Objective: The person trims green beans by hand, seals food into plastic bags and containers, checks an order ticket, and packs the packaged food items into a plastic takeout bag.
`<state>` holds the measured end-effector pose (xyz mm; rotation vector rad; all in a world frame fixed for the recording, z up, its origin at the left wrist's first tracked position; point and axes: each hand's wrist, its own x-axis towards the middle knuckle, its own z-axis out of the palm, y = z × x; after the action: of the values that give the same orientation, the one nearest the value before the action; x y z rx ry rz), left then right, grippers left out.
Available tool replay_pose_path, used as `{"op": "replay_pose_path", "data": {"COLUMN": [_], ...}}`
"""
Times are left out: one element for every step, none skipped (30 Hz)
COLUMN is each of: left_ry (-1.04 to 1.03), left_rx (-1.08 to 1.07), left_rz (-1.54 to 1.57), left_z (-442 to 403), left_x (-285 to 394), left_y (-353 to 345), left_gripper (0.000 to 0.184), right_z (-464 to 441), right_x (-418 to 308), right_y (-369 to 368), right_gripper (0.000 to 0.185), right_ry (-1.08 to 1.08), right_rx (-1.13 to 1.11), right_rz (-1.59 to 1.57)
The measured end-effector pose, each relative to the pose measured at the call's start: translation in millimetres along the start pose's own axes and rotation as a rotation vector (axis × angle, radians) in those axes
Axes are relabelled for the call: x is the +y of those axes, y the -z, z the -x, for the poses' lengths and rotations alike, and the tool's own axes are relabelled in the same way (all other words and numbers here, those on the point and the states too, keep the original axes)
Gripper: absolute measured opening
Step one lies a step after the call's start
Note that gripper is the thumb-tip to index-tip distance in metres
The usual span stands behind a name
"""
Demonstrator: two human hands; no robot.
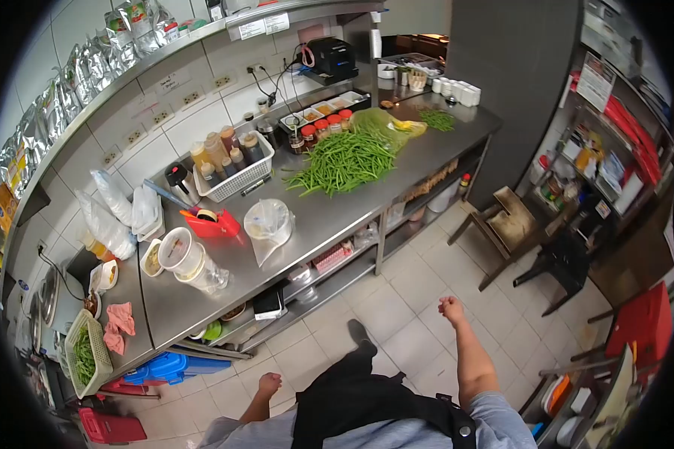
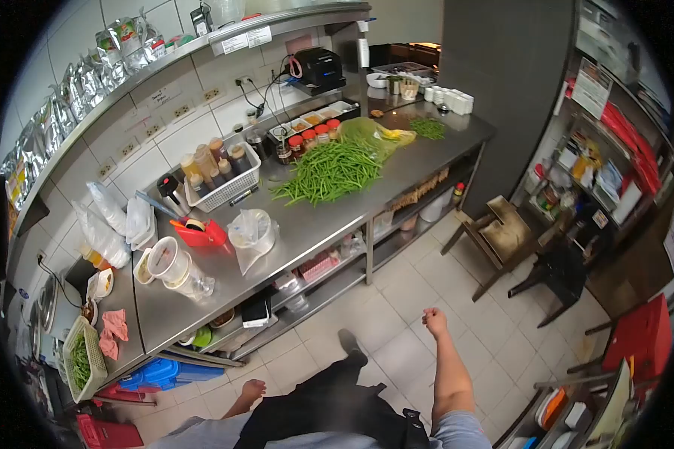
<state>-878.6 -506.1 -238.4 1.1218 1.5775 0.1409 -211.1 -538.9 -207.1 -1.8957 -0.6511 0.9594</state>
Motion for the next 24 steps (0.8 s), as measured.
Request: {"op": "replay_pose_path", "data": {"left_ry": [-0.059, -0.157, -0.230, -0.302, -0.484, -0.592, -0.581, -0.723, -0.852, -0.955, -1.036, -1.138, -1.205, -1.178, -1.216, -1.250, -1.253, -1.206, -1.153, -1.140, -1.129, -1.129, -1.160, -1.186], "left_rx": [0.167, 0.115, 0.067, 0.016, 0.062, 0.056, -0.072, -0.033, 0.013, -0.004, -0.026, 0.030, 0.065, 0.052, -0.058, -0.102, -0.045, -0.004, 0.043, 0.137, 0.237, 0.271, 0.344, 0.425], "left_rz": [0.240, 0.336, 0.332, 0.333, 0.276, 0.338, 0.335, 0.440, 0.387, 0.359, 0.341, 0.349, 0.424, 0.598, 0.727, 0.849, 0.990, 1.061, 1.134, 1.196, 1.261, 1.284, 1.307, 1.327], "left_z": [-4.1, -11.4, -21.6, -34.8, -51.2, -57.7, -57.8, -58.5, -69.2, -79.2, -76.5, -68.3, -69.4, -66.9, -75.6, -90.6, -99.6, -110.1, -121.2, -126.8, -129.5, -142.5, -150.5, -159.0], "left_x": [24.5, 58.3, 106.4, 161.9, 218.9, 295.0, 374.0, 449.8, 514.3, 574.4, 635.0, 691.0, 742.9, 789.7, 836.3, 878.0, 916.6, 950.6, 979.1, 1001.1, 1016.7, 1028.2, 1033.5, 1032.8], "left_y": [-12.9, -21.3, -25.6, -30.0, -35.4, -34.9, -19.1, -15.8, -2.7, 12.6, 29.7, 44.1, 59.9, 75.7, 99.4, 125.5, 145.8, 167.7, 185.0, 194.3, 202.7, 213.9, 219.5, 223.0], "left_gripper": [0.012, 0.016, 0.017, 0.018, 0.019, 0.022, 0.025, 0.026, 0.028, 0.029, 0.030, 0.031, 0.033, 0.036, 0.053, 0.054, 0.056, 0.057, 0.058, 0.052, 0.045, 0.045, 0.035, 0.027], "right_z": [-18.1, -36.6, -49.4, -61.2, -62.8, -56.9, -53.8, -52.5, -54.2, -57.1, -55.0, -57.1, -63.3, -60.9, -64.1, -70.8, -73.1, -75.1, -76.9, -107.4, -130.9, -126.2, -135.5, -149.0], "right_x": [-27.2, -51.5, -60.8, -54.2, -57.0, -57.7, -59.8, -58.1, -53.4, -45.2, -33.1, -9.3, 9.8, 8.4, 6.3, 26.2, 28.8, 30.9, 33.5, 130.3, 201.0, 140.2, 110.1, 93.2], "right_y": [-0.5, -4.7, -12.9, -17.1, -21.4, -28.4, -33.8, -36.9, -37.8, -34.2, -28.1, -17.1, -5.9, 4.2, 13.9, 28.2, 39.7, 51.1, 62.5, 94.5, 121.7, 116.0, 118.6, 127.5], "right_gripper": [0.021, 0.021, 0.022, 0.023, 0.023, 0.024, 0.024, 0.024, 0.025, 0.023, 0.025, 0.024, 0.024, 0.026, 0.027, 0.024, 0.023, 0.023, 0.024, 0.033, 0.043, 0.041, 0.039, 0.038], "right_ry": [-0.008, -0.013, 0.007, 0.026, -0.070, -0.176, -0.281, -0.314, -0.343, -0.400, -0.466, -0.453, -0.439, -0.516, -0.586, -0.389, -0.395, -0.402, -0.409, -0.119, 0.227, -0.154, -0.259, -0.280], "right_rx": [0.032, 0.068, 0.033, -0.002, -0.056, -0.114, -0.182, -0.272, -0.356, -0.394, -0.431, -0.386, -0.342, -0.204, -0.066, -0.125, -0.124, -0.125, -0.125, -0.343, -0.463, -0.335, -0.311, -0.315], "right_rz": [-0.027, -0.055, -0.078, -0.094, -0.149, -0.203, -0.176, -0.165, -0.157, -0.117, -0.081, -0.136, -0.191, -0.208, -0.225, -0.007, 0.061, 0.129, 0.196, 0.478, 0.727, 0.610, 0.585, 0.594]}}
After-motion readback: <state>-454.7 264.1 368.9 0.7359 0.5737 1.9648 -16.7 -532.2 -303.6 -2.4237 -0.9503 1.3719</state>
